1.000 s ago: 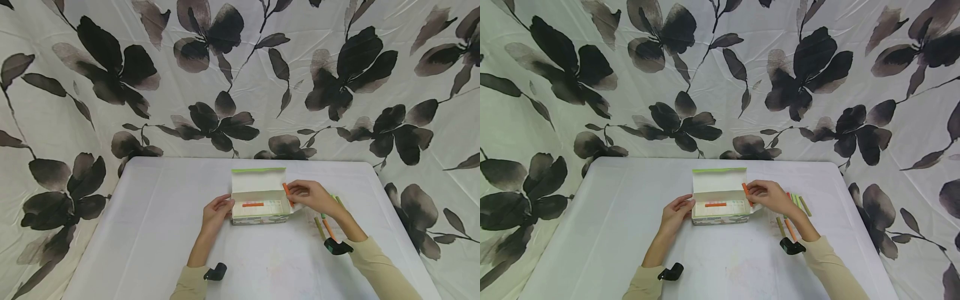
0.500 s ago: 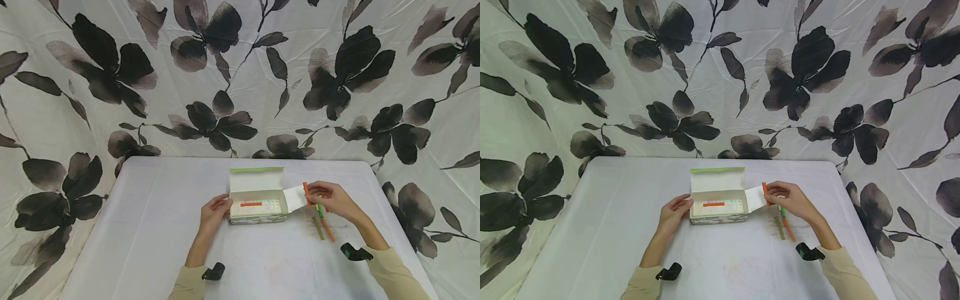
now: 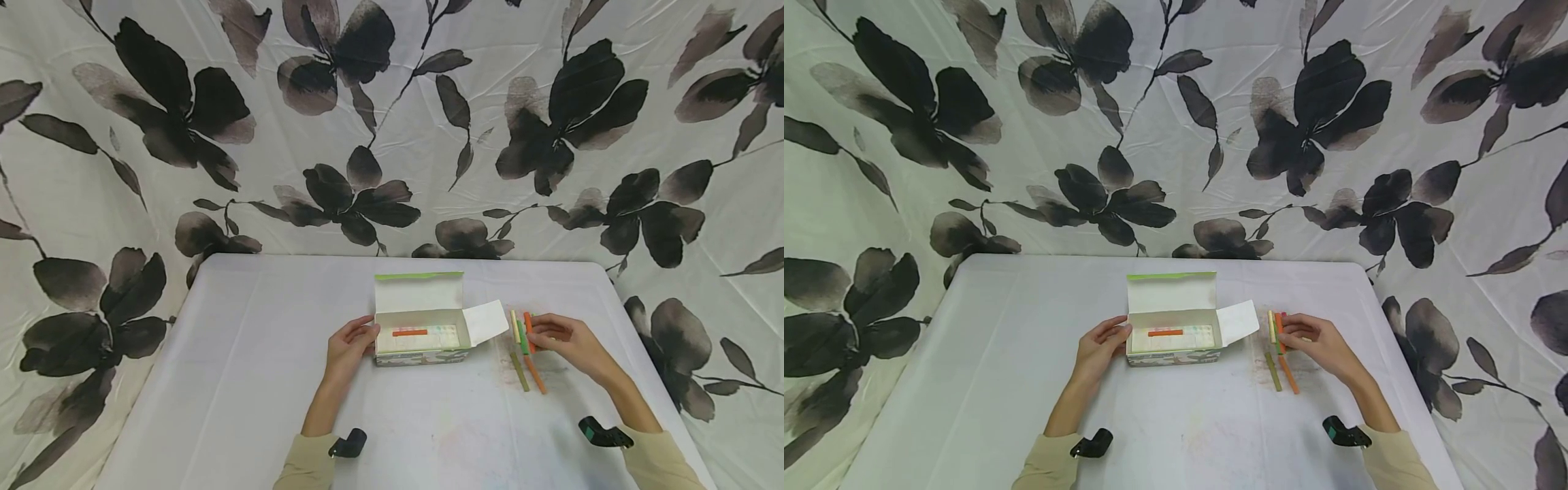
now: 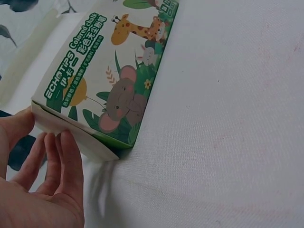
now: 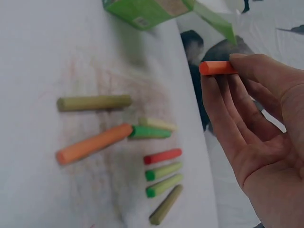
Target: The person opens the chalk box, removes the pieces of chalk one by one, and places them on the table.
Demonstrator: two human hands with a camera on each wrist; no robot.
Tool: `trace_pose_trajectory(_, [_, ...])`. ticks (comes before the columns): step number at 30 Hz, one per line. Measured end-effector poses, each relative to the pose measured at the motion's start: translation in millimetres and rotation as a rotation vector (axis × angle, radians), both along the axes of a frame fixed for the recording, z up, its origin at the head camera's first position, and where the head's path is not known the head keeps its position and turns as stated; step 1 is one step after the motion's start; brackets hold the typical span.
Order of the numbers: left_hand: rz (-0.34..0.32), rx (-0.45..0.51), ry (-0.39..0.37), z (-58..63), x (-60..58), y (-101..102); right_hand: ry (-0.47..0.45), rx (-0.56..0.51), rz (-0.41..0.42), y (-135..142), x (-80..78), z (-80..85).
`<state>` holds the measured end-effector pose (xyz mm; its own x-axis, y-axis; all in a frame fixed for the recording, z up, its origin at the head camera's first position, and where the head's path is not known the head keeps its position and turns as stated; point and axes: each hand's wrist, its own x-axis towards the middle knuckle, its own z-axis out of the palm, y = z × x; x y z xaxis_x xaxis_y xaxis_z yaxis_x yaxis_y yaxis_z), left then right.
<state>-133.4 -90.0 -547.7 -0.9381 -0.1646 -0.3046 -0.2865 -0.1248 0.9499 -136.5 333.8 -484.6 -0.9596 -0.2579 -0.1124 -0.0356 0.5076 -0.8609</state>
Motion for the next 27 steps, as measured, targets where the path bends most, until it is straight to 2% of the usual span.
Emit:
trace_pose_trajectory(8, [-0.012,-0.001,0.000,1.4,-0.3,-0.8,-0.042,0.050,-0.037,16.4,11.2,-17.8])
trace_pose_trajectory(18, [-0.016,0.004,-0.013,4.3,-0.9,-0.9,-0.084,0.009,-0.025,31.4,22.4,-45.8])
trace_pose_trajectory(23, [-0.009,0.012,-0.002,2.4,0.3,-0.1,-0.106,0.064,-0.041,31.7,27.3,-53.5])
trace_pose_trajectory(27, [-0.019,0.018,-0.006,5.3,0.4,-1.6,-0.066,0.132,-0.047,29.1,30.1,-56.3])
